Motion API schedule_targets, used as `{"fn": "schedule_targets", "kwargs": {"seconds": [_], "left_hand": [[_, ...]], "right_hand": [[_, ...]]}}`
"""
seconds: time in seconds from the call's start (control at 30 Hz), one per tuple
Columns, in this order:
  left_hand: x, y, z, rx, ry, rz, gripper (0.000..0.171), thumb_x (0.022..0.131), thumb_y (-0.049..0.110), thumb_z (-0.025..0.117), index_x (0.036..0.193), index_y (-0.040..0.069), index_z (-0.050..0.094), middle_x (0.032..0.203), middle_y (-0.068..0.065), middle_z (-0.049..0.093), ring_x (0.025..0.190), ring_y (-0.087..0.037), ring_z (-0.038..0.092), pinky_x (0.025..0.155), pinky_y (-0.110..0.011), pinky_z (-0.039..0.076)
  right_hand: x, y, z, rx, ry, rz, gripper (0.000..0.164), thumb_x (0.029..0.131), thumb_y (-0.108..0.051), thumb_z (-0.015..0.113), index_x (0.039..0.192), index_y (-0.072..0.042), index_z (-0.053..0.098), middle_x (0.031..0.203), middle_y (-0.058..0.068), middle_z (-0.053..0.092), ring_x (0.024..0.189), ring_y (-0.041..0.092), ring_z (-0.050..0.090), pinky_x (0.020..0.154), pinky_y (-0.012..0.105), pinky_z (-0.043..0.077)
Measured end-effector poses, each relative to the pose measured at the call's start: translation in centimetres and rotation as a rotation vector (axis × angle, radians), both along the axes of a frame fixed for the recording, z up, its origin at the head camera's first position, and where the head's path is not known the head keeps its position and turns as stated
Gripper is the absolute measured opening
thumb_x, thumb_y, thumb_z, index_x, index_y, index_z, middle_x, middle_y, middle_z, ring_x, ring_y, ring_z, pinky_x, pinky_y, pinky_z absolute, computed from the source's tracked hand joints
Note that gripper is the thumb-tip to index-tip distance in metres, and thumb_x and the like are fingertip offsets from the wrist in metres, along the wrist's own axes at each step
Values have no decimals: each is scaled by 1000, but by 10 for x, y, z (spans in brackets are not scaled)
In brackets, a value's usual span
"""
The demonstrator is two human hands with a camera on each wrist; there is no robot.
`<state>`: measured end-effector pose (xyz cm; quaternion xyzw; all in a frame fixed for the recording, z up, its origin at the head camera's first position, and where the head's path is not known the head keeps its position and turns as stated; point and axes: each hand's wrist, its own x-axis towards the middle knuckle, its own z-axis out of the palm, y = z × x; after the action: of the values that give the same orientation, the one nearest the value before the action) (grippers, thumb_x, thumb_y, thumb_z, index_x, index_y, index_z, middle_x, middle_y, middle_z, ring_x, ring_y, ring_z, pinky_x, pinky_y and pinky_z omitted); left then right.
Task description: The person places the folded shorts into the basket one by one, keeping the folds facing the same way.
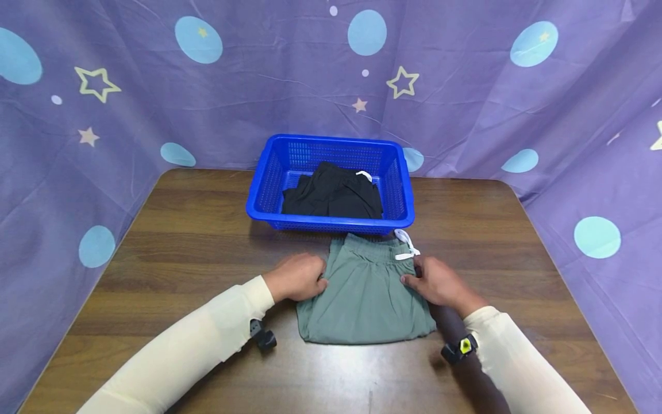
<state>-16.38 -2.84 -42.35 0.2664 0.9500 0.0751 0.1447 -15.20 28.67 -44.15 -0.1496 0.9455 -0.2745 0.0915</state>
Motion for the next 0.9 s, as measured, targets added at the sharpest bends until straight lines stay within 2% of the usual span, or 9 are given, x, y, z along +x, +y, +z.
{"fn": "schedule_targets", "kwargs": {"seconds": [0.13, 0.33, 0.43, 0.7, 0.9], "left_hand": [[1, -2, 3, 24, -10, -6, 34, 84, 31, 59, 55, 18, 49, 60, 1, 49, 55, -15, 49, 47, -37, 42], [1, -6, 8, 57, -24, -19, 37, 83, 31, 60, 53, 20, 42, 54, 5, 34, 50, -13, 36, 43, -33, 38], [0, -7, 13, 65, -24, -26, 37, 82, 31, 60, 53, 20, 41, 53, 6, 30, 49, -13, 33, 43, -33, 37], [3, -11, 29, 43, -17, -29, 32, 81, 33, 60, 54, 21, 49, 57, 3, 49, 53, -13, 49, 44, -35, 39], [5, -14, 41, 40, -22, -59, 31, 81, 32, 60, 53, 21, 49, 56, 3, 49, 53, -13, 49, 44, -34, 40]], "right_hand": [[2, 0, 2, -4, 20, 2, 19, 84, -22, 70, 76, -14, 55, 62, -7, 50, 56, 11, 45, 51, 31, 37], [6, -1, 8, -30, 55, 27, 20, 84, -23, 70, 74, -16, 54, 61, -8, 47, 55, 9, 42, 50, 29, 35], [8, 0, 12, -40, 70, 33, 23, 83, -23, 70, 72, -16, 51, 60, -8, 45, 53, 8, 40, 48, 28, 34], [8, 0, 27, -56, 61, 34, 25, 82, -23, 71, 72, -19, 49, 60, -10, 47, 52, 8, 41, 48, 28, 35], [10, -3, 35, -60, 25, 44, 19, 82, -23, 72, 76, -20, 54, 64, -11, 53, 56, 8, 47, 52, 28, 39]]}}
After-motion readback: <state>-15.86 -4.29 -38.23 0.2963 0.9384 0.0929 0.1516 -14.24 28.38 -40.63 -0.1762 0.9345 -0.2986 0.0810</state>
